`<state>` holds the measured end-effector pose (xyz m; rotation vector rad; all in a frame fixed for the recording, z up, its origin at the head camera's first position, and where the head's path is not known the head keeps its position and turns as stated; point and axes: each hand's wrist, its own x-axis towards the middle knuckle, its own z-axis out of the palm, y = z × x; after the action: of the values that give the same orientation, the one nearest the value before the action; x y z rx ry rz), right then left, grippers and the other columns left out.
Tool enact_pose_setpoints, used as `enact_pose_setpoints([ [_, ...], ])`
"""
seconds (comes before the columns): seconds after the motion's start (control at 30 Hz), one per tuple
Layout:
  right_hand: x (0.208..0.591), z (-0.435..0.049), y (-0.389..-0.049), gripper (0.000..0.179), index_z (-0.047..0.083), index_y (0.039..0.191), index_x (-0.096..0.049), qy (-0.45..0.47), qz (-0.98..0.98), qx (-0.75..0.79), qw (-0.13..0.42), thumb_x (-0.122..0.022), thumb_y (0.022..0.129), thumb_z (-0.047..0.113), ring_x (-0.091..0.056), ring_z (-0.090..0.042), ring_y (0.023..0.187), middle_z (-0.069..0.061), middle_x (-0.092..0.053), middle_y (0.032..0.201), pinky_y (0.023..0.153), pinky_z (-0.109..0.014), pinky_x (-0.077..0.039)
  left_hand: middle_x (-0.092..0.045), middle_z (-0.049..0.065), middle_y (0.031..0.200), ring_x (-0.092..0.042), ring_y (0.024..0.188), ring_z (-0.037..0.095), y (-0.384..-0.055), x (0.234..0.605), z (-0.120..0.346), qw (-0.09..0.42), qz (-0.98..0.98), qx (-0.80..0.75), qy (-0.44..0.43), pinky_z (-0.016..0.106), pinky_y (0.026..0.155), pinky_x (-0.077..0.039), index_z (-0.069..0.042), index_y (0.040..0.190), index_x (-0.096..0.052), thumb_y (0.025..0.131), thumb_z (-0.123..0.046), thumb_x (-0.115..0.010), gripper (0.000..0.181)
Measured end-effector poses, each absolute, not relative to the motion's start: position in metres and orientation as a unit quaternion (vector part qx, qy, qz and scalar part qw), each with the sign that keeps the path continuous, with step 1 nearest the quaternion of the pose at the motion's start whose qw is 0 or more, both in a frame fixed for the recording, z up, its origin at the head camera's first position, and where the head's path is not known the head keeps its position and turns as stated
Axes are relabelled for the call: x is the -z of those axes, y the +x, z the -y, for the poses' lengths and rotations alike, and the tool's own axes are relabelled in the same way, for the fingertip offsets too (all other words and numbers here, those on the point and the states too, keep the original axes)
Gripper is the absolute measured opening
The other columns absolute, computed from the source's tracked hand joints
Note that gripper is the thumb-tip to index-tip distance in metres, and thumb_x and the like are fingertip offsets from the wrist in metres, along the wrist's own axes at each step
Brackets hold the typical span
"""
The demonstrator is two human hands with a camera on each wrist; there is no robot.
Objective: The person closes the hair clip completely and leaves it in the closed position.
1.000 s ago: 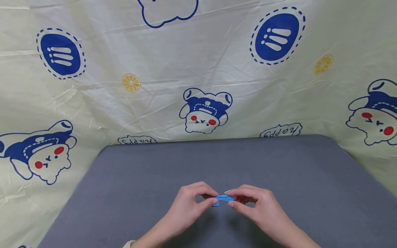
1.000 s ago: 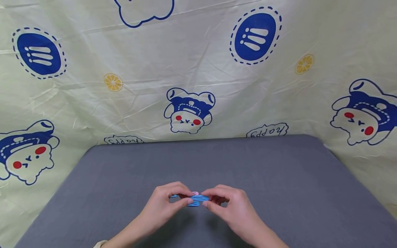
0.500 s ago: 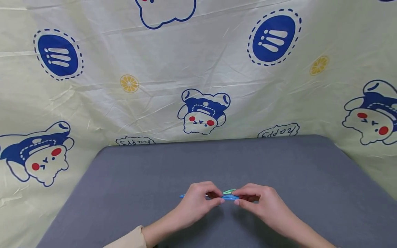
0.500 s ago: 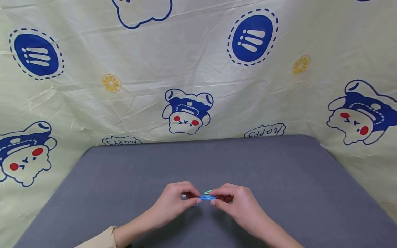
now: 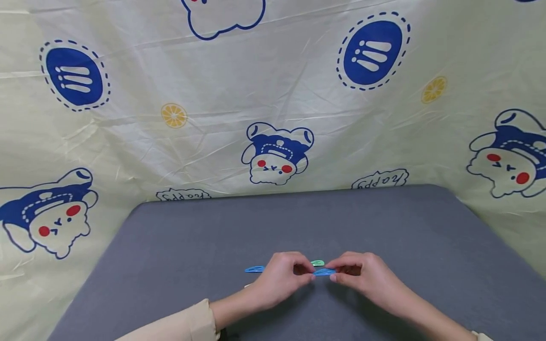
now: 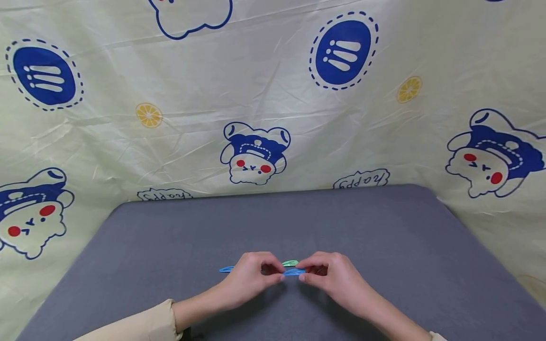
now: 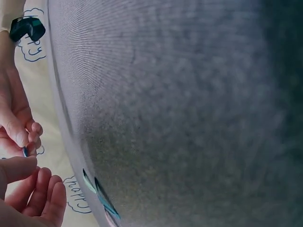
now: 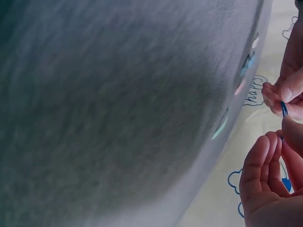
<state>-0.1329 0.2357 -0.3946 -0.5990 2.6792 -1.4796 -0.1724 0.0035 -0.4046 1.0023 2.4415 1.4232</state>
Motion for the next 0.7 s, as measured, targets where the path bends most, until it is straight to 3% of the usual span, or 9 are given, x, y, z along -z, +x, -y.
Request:
enact_pose_setpoints([
  [0.33, 0.402, -0.241, -0.149, 0.016, 0.016, 0.103, -0.076, -0.193, -0.863, 0.463, 0.062, -0.074, 0.089, 0.023, -0.061, -0.010, 0.075, 0.005, -0.068, 0.088, 0.064, -0.027, -0.052, -0.061, -0.013, 0.075, -0.053, 0.067, -0.001, -0.181, 0.412, -0.010, 0.073, -0.832, -0.443, 0.326, 0.017, 0.061, -0.047, -0.010, 0.082, -0.074, 0.085, -0.006, -0.076, 0.005],
  [0.7, 0.410, -0.239, -0.163, 0.016, 0.011, 0.100, -0.076, -0.208, -0.863, 0.454, 0.080, -0.077, 0.086, 0.020, -0.059, -0.008, 0.072, 0.005, -0.069, 0.085, 0.063, -0.025, -0.049, -0.060, -0.013, 0.072, -0.054, 0.063, -0.003, -0.192, 0.418, -0.009, 0.091, -0.839, -0.420, 0.333, 0.016, 0.060, -0.047, -0.008, 0.081, -0.074, 0.083, -0.005, -0.077, 0.004],
])
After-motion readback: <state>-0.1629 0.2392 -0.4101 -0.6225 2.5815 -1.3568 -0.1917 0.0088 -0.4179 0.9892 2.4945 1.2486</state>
